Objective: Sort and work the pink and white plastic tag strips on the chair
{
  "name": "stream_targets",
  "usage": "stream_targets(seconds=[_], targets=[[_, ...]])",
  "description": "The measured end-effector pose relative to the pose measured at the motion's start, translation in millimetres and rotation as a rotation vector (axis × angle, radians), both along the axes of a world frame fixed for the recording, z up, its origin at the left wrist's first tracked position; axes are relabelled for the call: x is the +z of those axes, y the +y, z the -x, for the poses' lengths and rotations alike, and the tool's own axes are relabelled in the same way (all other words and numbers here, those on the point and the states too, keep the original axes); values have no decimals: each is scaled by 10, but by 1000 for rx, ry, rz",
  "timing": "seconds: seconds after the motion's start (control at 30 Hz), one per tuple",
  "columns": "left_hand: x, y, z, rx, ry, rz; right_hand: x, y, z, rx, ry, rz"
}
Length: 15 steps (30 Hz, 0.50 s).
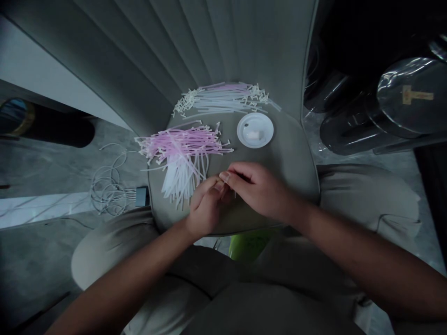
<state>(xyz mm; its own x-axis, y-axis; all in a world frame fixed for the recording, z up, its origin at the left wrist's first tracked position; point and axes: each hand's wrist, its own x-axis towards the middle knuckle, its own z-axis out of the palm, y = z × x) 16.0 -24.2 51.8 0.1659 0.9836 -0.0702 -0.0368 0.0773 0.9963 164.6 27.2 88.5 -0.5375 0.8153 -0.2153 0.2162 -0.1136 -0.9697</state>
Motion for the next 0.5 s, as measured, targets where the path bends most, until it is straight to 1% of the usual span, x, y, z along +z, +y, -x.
stream_targets(seconds=[0.07,0.17,0.37,0.5], targets=[[-16,2,7,0,3,-4,-2,3,-9,16,-27,-24],[-18,30,27,-11,76,-68,-9,2,-15,18,-47,-51],[85,124,64,-56,331,-269,-17,0,-12,-62,-61,-111],[117,125,58,-77,416,-336,-36,-29,3,-103,-67,-146]])
